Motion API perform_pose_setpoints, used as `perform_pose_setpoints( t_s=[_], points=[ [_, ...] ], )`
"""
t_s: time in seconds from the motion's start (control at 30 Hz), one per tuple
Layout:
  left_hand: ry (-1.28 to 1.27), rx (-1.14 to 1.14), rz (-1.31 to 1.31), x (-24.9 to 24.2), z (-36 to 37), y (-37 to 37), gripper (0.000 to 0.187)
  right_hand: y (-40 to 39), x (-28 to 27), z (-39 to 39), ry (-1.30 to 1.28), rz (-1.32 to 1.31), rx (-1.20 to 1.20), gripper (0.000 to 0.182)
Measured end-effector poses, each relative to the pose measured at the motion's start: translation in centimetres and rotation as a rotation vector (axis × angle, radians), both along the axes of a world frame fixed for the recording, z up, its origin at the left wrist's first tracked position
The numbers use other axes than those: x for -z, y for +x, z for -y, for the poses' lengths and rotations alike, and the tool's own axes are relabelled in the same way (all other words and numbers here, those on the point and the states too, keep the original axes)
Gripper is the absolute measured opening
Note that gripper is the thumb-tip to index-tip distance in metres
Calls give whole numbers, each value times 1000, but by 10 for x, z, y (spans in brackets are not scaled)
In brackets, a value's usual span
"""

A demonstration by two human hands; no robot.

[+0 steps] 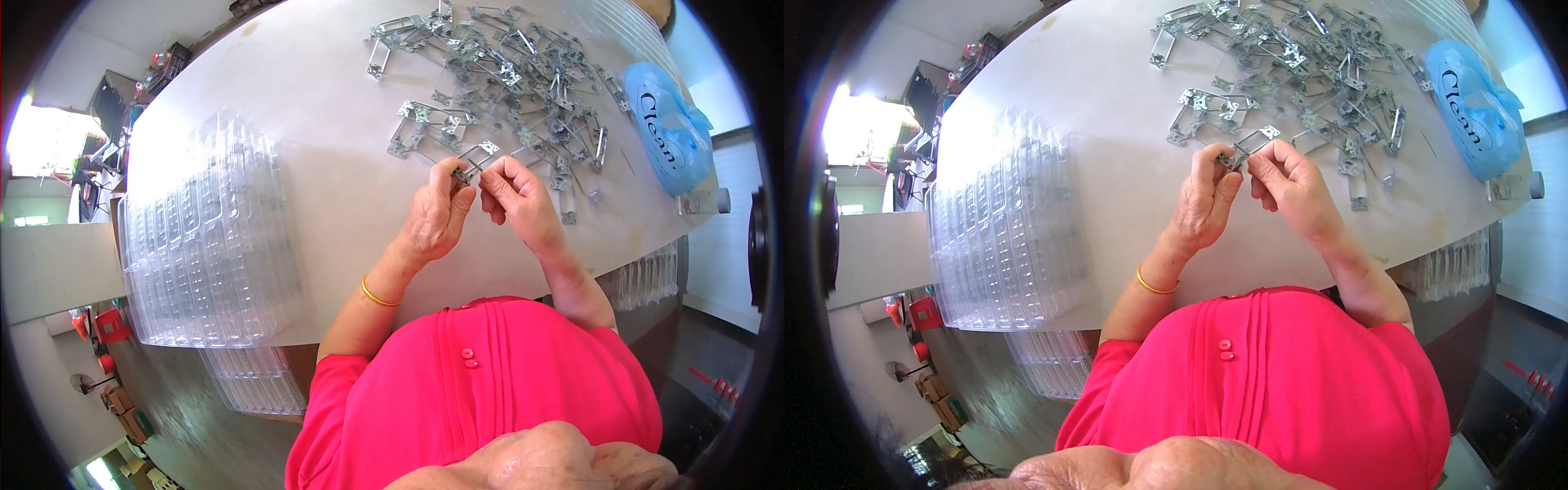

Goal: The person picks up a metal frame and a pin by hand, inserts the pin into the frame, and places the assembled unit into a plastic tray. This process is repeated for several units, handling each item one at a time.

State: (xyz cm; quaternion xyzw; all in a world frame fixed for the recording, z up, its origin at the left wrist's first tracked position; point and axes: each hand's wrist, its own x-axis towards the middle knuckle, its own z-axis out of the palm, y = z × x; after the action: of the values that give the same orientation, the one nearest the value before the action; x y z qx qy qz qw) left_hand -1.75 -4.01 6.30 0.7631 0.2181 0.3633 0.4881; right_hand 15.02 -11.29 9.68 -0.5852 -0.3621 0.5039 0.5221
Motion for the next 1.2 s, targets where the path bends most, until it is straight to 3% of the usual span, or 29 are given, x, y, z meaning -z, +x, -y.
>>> perform_pose_setpoints(
  t_s=[0.17,0.37,0.63,0.77,0.83,1.03,1.1,1.2],
  points=[
    [1,61,18,-1,-3,1,27,16,10,-3,49,-72,-26,15],
    [146,111,-54,2,-4,1,28,35,-2,-1,-91,-264,-209,22],
    [379,117,-143,-1,-4,4,39,45,-13,-4,-223,-135,-354,31],
    [428,131,-179,4,-1,5,42,42,-12,-8,-280,-28,-286,25],
    [432,146,-206,6,-1,4,48,48,1,-14,-58,202,-342,21],
    [405,135,-212,3,2,4,45,45,1,-18,-130,96,-282,19],
    [128,152,-146,3,0,3,42,39,0,-17,-84,92,-224,19],
    [251,212,-175,0,-1,3,37,35,1,-21,-47,113,-165,18]
  ],
)
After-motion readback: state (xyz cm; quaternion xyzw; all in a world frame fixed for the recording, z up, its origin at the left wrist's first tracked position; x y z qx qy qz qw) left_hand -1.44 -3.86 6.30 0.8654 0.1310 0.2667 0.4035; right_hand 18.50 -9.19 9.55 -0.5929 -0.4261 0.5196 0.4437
